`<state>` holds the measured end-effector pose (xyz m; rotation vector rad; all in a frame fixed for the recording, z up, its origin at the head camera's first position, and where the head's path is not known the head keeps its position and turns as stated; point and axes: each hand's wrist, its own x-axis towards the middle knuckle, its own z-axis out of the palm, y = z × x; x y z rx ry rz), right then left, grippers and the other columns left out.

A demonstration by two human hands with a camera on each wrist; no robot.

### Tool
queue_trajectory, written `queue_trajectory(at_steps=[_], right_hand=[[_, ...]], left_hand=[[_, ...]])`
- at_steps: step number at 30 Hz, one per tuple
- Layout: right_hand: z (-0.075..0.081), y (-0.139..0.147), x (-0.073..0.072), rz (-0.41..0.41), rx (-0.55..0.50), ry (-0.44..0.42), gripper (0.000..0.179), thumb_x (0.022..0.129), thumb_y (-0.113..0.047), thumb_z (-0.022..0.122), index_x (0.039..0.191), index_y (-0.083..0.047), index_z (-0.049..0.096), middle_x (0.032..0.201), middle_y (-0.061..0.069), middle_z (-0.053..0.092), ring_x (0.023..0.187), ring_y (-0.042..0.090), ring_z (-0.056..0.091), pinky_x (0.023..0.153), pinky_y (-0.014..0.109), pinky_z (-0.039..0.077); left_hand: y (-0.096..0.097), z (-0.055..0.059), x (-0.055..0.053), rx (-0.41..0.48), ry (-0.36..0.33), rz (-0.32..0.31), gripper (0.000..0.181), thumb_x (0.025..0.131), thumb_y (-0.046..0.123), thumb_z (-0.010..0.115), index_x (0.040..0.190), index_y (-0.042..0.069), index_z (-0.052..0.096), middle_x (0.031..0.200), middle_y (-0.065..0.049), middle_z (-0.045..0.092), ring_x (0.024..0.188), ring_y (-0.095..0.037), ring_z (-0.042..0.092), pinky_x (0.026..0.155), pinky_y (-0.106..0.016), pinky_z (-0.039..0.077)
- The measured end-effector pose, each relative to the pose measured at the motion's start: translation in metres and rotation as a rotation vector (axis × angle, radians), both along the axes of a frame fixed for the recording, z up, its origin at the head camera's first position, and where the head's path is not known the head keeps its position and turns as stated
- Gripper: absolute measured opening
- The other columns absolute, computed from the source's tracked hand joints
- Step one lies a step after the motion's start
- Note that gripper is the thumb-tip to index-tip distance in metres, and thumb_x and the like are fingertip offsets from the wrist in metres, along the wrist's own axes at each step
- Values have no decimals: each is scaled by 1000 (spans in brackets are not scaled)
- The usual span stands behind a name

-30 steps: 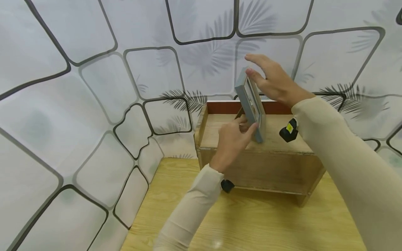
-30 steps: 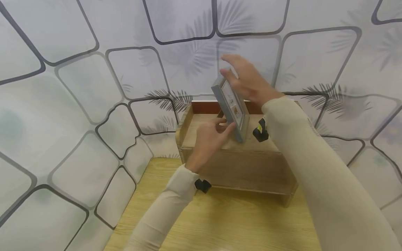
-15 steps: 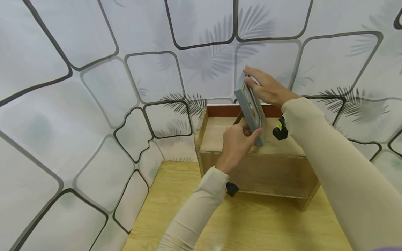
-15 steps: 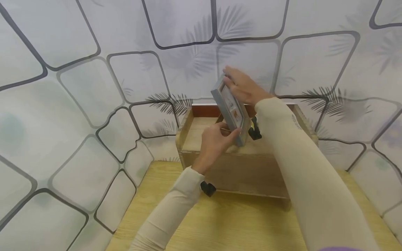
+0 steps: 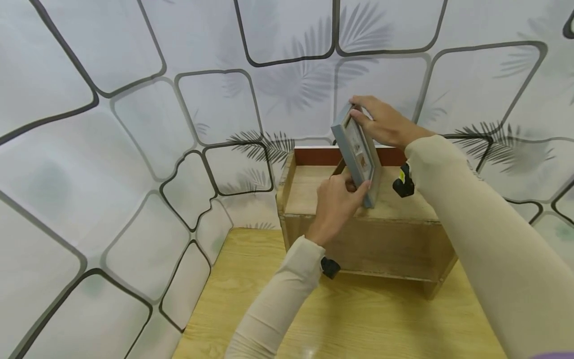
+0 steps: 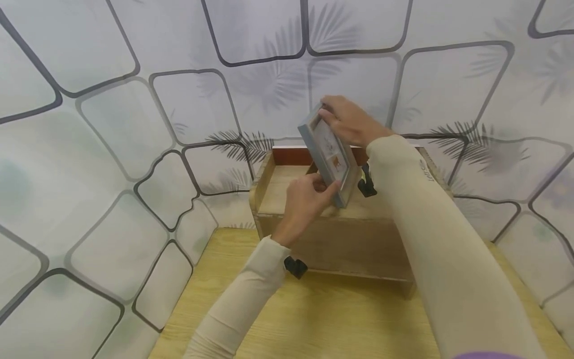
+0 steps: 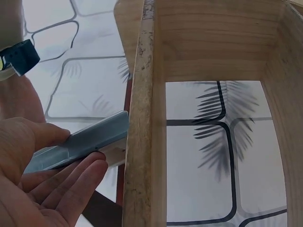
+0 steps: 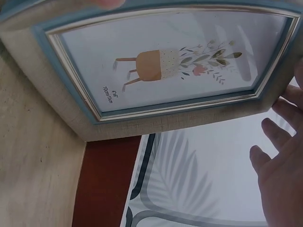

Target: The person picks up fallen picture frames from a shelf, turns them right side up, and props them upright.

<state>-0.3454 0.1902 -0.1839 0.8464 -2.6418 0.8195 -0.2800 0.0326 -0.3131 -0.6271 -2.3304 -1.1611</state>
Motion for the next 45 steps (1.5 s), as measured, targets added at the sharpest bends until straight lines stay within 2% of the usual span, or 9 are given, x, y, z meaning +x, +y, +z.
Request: queue_trajectory(at_steps=[8,18,26,36,42,45], right_hand=[[-1,4,0,-42,2,39,58,110,-29,42,148,14,34,153,34,31,146,46,25,121,55,17],[-4,11,0,-128,-34,40,69,107,-40,49,146,15,35,151,35,34,144,49,28,120,55,18],[-6,17,-1,-184,-62,40,67,106,-40,51,142,15,37,143,36,42,137,51,36,115,59,26],[-7,20,-1,-251,-60,124,62,105,-40,54,129,17,44,126,35,43,115,48,44,101,61,35],[-6,23,-1,-301,-55,113,66,103,-46,54,131,14,48,131,33,42,118,47,45,104,61,35],[-4,24,1,-336,-48,97,70,102,-48,55,136,13,50,136,32,40,122,49,45,107,61,35]], left_hand=[[-6,2,0,-1,-52,-18,24,95,26,72,106,4,77,81,-4,76,60,1,65,50,-13,48],[-13,5,-1,-62,-72,35,26,97,29,70,90,4,74,75,-4,74,51,-4,58,54,-18,46],[-17,5,-4,-18,-87,3,25,98,23,69,110,2,75,92,-7,78,79,-12,74,66,-19,55],[-19,8,-6,-29,-122,-24,30,100,23,67,119,1,72,101,-10,77,87,-16,75,70,-21,57],[-21,9,-8,-37,-131,-16,33,101,22,65,125,1,69,107,-11,76,92,-19,75,77,-28,59],[-22,9,-10,-35,-130,-7,30,101,22,65,123,2,71,107,-11,76,94,-19,74,78,-30,59]])
